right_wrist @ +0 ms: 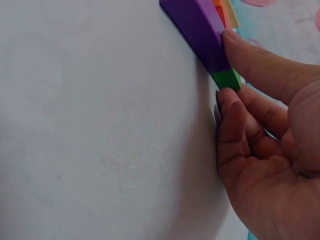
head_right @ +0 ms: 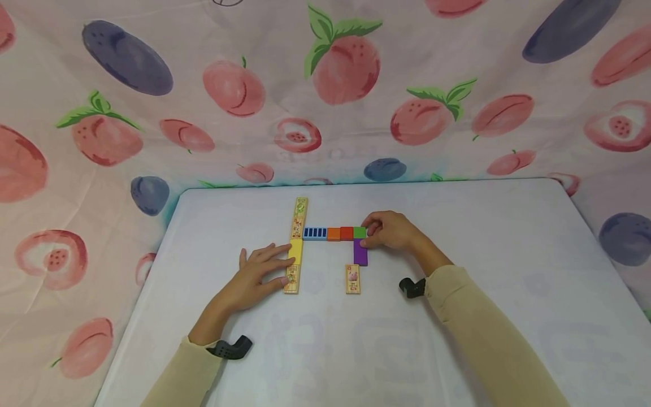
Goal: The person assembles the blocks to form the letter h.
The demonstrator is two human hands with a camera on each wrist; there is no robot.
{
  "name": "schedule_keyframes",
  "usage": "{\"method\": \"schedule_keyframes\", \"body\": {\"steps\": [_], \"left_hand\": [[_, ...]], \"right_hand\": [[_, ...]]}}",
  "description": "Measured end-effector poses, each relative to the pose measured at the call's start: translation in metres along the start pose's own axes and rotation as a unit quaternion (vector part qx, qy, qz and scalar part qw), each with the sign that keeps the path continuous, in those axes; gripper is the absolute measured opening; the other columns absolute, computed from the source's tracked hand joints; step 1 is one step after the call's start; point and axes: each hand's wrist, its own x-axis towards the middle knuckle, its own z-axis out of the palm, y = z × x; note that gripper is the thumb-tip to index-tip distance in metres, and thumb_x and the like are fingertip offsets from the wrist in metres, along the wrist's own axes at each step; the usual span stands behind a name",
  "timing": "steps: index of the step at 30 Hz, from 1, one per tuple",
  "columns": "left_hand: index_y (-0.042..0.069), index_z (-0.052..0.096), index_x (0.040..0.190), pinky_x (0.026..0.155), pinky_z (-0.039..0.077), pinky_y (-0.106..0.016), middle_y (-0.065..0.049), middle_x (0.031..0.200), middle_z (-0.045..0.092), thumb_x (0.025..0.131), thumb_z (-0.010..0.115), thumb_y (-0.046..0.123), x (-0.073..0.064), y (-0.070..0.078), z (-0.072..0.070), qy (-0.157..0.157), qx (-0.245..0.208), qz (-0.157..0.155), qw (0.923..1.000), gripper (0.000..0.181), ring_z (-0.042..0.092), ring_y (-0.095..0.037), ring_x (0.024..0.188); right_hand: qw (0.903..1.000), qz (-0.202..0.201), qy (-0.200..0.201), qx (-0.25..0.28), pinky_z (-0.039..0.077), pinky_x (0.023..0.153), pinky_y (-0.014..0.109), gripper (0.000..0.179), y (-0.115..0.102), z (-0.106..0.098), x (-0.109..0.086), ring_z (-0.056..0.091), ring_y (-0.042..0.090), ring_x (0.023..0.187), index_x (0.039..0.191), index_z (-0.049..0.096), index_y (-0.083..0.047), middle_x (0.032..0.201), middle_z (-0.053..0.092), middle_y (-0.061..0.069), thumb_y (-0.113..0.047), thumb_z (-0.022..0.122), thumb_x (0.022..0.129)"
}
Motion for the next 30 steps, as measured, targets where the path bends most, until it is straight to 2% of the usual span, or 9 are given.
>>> {"method": "schedule_keyframes", "body": {"steps": [8, 14, 17, 20, 23, 26, 30], "left_hand": [[0.036, 0.06, 0.143, 0.118, -0.011, -0.071, 0.016, 0.163, 0.038, 0.098, 0.065, 0.049, 0.0, -0.001, 0.0, -0.005, 0.001, -0.006, 1.0, 0.048, 0.021, -0.023, 0.158], [0.036, 0.06, 0.143, 0.118, -0.011, -0.072, 0.017, 0.163, 0.038, 0.098, 0.064, 0.05, 0.001, -0.002, 0.001, -0.005, 0.001, -0.003, 1.0, 0.047, 0.021, -0.023, 0.158], [0.035, 0.06, 0.142, 0.117, -0.011, -0.072, 0.016, 0.163, 0.038, 0.098, 0.065, 0.048, 0.001, -0.002, 0.001, -0.003, 0.001, -0.002, 1.0, 0.047, 0.021, -0.024, 0.158], [0.035, 0.061, 0.142, 0.117, -0.011, -0.073, 0.014, 0.163, 0.039, 0.098, 0.065, 0.047, 0.001, -0.002, 0.001, -0.001, 0.0, 0.001, 1.0, 0.046, 0.022, -0.026, 0.158], [0.034, 0.061, 0.142, 0.117, -0.01, -0.073, 0.014, 0.163, 0.039, 0.098, 0.066, 0.047, 0.0, -0.001, 0.001, 0.001, -0.001, 0.003, 1.0, 0.046, 0.023, -0.026, 0.157], [0.034, 0.061, 0.142, 0.116, -0.011, -0.074, 0.014, 0.163, 0.039, 0.098, 0.066, 0.046, 0.0, -0.001, 0.0, 0.0, -0.002, 0.004, 1.0, 0.046, 0.023, -0.027, 0.157], [0.033, 0.061, 0.142, 0.116, -0.011, -0.074, 0.013, 0.163, 0.039, 0.098, 0.066, 0.045, 0.0, 0.001, -0.001, -0.002, -0.003, 0.002, 1.0, 0.046, 0.023, -0.027, 0.157]], "right_hand": [[1.0, 0.002, -0.006, 0.001, 0.05, 0.095, 0.043, 0.046, 0.0, -0.001, 0.0, 0.059, 0.025, 0.105, 0.126, 0.066, -0.019, 0.108, 0.068, 0.004, -0.038, 0.082, 0.087], [0.9997, 0.022, -0.002, 0.007, 0.051, 0.099, 0.049, 0.058, 0.0, -0.002, -0.003, 0.061, 0.028, 0.111, 0.132, 0.06, -0.016, 0.115, 0.068, 0.008, -0.044, 0.081, 0.086], [0.9992, 0.039, 0.007, 0.004, 0.053, 0.097, 0.049, 0.059, 0.0, -0.003, -0.007, 0.061, 0.03, 0.112, 0.129, 0.058, -0.013, 0.118, 0.067, 0.011, -0.047, 0.08, 0.086], [0.9991, 0.042, 0.011, -0.001, 0.053, 0.092, 0.047, 0.052, -0.002, -0.002, -0.014, 0.061, 0.03, 0.111, 0.12, 0.06, -0.013, 0.116, 0.067, 0.011, -0.05, 0.077, 0.087], [0.9998, 0.011, 0.013, -0.012, 0.054, 0.089, 0.043, 0.04, -0.004, 0.002, -0.023, 0.062, 0.026, 0.107, 0.113, 0.065, -0.019, 0.11, 0.069, 0.005, -0.048, 0.076, 0.089], [0.9988, -0.043, 0.009, -0.021, 0.053, 0.084, 0.037, 0.029, -0.007, 0.008, -0.032, 0.061, 0.021, 0.099, 0.111, 0.07, -0.025, 0.101, 0.07, -0.003, -0.042, 0.078, 0.09], [0.9945, -0.1, 0.005, -0.031, 0.049, 0.075, 0.031, 0.025, -0.009, 0.017, -0.044, 0.056, 0.018, 0.087, 0.11, 0.076, -0.029, 0.089, 0.066, -0.007, -0.032, 0.083, 0.086]]}}
